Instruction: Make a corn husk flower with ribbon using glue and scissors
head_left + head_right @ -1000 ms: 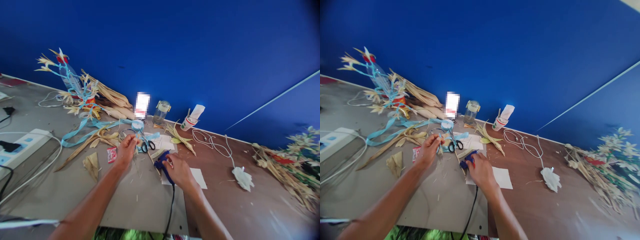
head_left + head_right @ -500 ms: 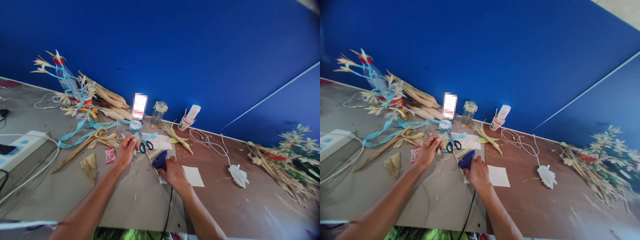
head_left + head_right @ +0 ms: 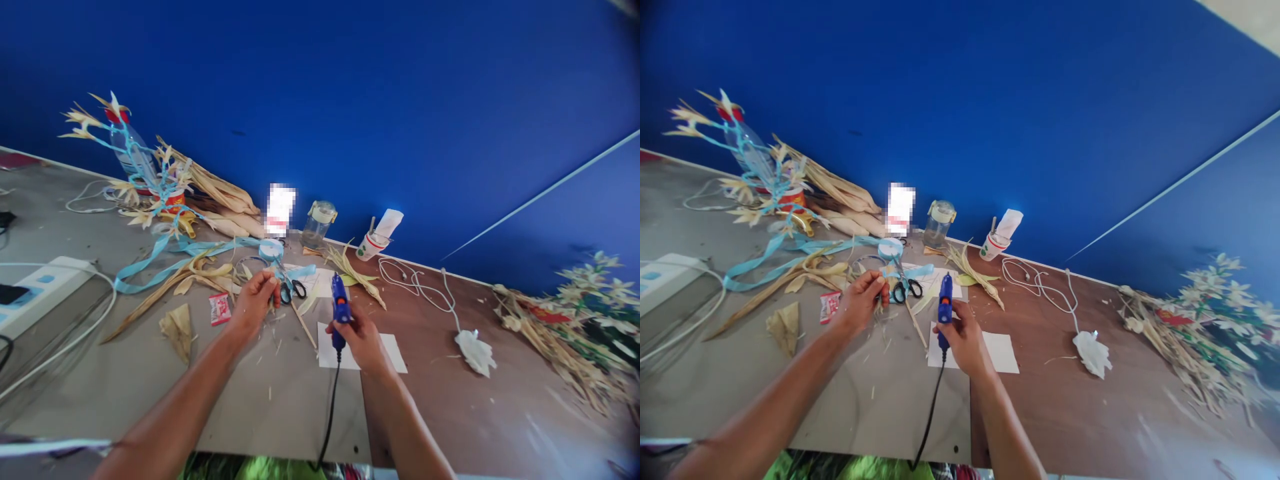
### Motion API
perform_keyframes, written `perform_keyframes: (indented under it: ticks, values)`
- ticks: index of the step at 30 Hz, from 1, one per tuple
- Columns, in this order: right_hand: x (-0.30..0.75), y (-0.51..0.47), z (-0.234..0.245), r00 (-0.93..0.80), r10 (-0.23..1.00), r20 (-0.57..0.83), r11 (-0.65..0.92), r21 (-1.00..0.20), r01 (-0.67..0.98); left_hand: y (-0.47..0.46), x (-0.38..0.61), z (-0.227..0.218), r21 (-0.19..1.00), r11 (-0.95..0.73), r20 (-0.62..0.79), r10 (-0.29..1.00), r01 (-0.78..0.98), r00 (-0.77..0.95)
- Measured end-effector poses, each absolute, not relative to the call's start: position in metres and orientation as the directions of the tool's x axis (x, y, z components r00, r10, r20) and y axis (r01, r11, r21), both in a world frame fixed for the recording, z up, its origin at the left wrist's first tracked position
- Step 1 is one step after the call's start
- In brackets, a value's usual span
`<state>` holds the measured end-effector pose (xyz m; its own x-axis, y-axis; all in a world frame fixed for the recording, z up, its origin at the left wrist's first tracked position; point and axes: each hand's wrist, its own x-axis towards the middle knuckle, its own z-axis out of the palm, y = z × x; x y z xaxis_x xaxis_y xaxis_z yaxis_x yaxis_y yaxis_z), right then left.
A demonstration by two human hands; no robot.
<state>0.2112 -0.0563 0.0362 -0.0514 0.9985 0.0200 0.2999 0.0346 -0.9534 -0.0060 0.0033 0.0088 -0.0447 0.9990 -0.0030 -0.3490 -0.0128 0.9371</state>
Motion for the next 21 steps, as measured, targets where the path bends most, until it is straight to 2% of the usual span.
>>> perform_keyframes:
  ticks: [2,3,5,7,11,21]
  values:
    - [0.209,-0.057,0.042,-0.153,0.988,-0.023,-0.026,-1.0,-0.018,0.003,-0.005,0.009,0.939,-0.001,-0.01,1.0,-0.343,-0.028]
    - [0.207,-0.056,0.044,-0.203,0.979,-0.027,-0.053,-0.991,-0.123,0.003,-0.005,0.009,0.938,0.006,-0.015,1.0,-0.348,-0.023]
    - [0.201,-0.053,0.048,-0.266,0.964,-0.022,-0.082,-0.973,-0.216,0.002,-0.005,0.011,0.931,0.02,-0.03,0.999,-0.364,-0.022]
    - [0.193,-0.049,0.048,-0.295,0.954,-0.05,-0.112,-0.974,-0.197,0.002,-0.005,0.013,0.93,0.033,-0.045,0.999,-0.366,-0.024]
    - [0.177,-0.041,0.042,-0.307,0.947,-0.096,-0.117,-0.992,-0.054,0.002,-0.008,0.014,0.936,0.03,-0.04,0.999,-0.35,-0.022]
    - [0.169,-0.036,0.019,-0.281,0.959,0.026,0.061,-0.992,0.113,0.005,-0.009,0.012,0.958,0.046,-0.062,0.997,-0.282,-0.049]
